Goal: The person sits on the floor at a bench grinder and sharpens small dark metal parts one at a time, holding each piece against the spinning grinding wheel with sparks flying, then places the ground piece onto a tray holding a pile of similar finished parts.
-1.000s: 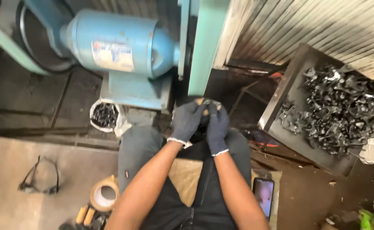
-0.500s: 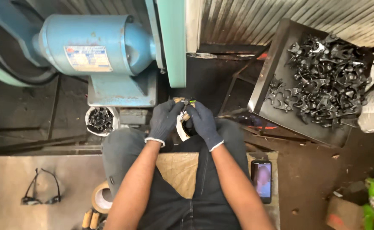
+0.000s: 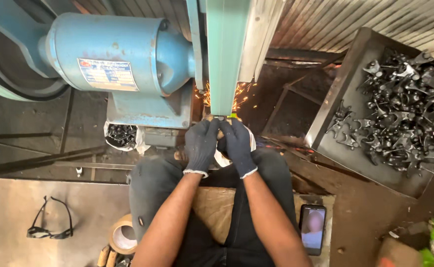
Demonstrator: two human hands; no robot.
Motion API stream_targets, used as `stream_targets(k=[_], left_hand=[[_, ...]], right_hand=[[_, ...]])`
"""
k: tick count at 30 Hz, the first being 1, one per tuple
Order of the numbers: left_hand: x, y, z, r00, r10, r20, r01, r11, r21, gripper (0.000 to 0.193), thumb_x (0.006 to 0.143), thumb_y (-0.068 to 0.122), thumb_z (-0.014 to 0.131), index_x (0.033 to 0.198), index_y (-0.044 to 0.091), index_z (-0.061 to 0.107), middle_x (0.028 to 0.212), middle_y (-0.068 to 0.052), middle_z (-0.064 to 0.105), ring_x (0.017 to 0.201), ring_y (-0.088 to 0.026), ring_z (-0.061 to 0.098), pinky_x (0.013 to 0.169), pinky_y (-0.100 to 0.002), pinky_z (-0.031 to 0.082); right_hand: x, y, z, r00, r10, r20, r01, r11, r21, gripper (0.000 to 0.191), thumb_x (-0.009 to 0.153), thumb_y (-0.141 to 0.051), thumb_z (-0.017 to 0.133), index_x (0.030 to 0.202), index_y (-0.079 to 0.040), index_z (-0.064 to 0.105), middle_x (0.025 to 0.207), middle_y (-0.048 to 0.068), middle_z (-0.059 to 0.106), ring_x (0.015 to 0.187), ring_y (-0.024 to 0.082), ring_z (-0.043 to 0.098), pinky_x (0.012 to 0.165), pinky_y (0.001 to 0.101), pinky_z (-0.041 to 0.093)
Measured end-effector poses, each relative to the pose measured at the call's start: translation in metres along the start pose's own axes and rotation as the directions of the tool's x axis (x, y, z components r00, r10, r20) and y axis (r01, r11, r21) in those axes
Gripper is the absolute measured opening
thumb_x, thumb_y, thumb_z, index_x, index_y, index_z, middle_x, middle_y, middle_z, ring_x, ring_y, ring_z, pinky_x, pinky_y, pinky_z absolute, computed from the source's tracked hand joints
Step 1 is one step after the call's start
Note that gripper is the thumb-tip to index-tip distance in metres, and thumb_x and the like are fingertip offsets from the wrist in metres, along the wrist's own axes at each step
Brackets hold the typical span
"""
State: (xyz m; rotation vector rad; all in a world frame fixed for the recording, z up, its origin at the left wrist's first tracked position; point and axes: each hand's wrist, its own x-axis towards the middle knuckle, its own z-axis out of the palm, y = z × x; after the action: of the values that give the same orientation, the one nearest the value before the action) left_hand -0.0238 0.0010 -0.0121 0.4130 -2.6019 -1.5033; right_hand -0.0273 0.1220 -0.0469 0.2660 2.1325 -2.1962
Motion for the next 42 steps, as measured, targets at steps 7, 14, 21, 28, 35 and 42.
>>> stream_targets(k=[7,14,21,28,35,42], left_hand=[[0.004,0.013,0.013,0.995,-0.057,0.086,0.043,0.987,0.156,0.040,0.097,0.036,0.058,0.081,0.003,0.073,0.081,-0.020,0.071,0.080,-0.040,0.069,0.074,-0.048,0.050],[-0.003,0.037,-0.010,0.989,0.027,0.148,-0.027,1.000,-0.004,0.038,0.096,0.037,0.061,0.096,0.001,0.074,0.088,-0.022,0.071,0.084,-0.041,0.069,0.071,-0.047,0.050],[-0.037,0.031,-0.050,0.968,-0.024,0.249,0.043,0.996,-0.075,0.038,0.092,0.038,0.066,0.095,0.001,0.075,0.079,-0.018,0.074,0.073,-0.032,0.072,0.067,-0.042,0.053],[-0.020,0.039,-0.044,0.994,-0.093,0.065,0.095,0.995,-0.022,0.037,0.095,0.039,0.060,0.101,0.005,0.074,0.083,-0.018,0.074,0.075,-0.032,0.073,0.068,-0.042,0.053],[-0.008,0.026,0.000,0.999,-0.046,0.021,0.043,0.993,0.107,0.037,0.096,0.037,0.059,0.097,0.003,0.073,0.090,-0.023,0.071,0.085,-0.041,0.071,0.074,-0.048,0.053],[-0.003,0.030,0.019,0.996,0.003,0.085,-0.018,0.984,0.177,0.035,0.097,0.035,0.058,0.090,0.005,0.074,0.089,-0.021,0.072,0.087,-0.040,0.070,0.078,-0.050,0.052]], right_hand=[[0.001,0.016,-0.012,0.995,-0.093,-0.038,0.087,0.987,-0.132,0.021,0.102,-0.019,0.061,0.105,0.000,0.069,0.094,0.008,0.073,0.086,0.014,0.066,0.079,0.0317,0.052],[-0.005,-0.014,-0.023,0.973,-0.228,-0.046,0.201,0.924,-0.327,0.023,0.102,-0.021,0.061,0.109,-0.001,0.069,0.095,0.013,0.073,0.087,0.024,0.072,0.079,0.0365,0.053],[-0.051,-0.020,-0.018,0.798,-0.598,0.072,0.534,0.647,-0.544,0.021,0.099,-0.020,0.064,0.110,-0.003,0.070,0.098,0.018,0.071,0.090,0.033,0.070,0.077,0.0411,0.054],[-0.016,-0.022,0.003,0.978,-0.175,0.115,0.189,0.974,-0.125,0.021,0.099,-0.019,0.064,0.105,0.001,0.069,0.087,0.011,0.072,0.079,0.018,0.065,0.072,0.0354,0.053],[0.001,-0.015,-0.013,0.993,-0.115,0.041,0.117,0.990,-0.072,0.022,0.097,-0.019,0.063,0.106,0.001,0.069,0.091,0.009,0.073,0.083,0.014,0.066,0.077,0.0329,0.052],[0.008,-0.006,-0.030,0.992,-0.122,-0.012,0.120,0.987,-0.109,0.021,0.100,-0.018,0.062,0.103,0.002,0.068,0.090,0.010,0.071,0.083,0.016,0.063,0.075,0.0340,0.050]])
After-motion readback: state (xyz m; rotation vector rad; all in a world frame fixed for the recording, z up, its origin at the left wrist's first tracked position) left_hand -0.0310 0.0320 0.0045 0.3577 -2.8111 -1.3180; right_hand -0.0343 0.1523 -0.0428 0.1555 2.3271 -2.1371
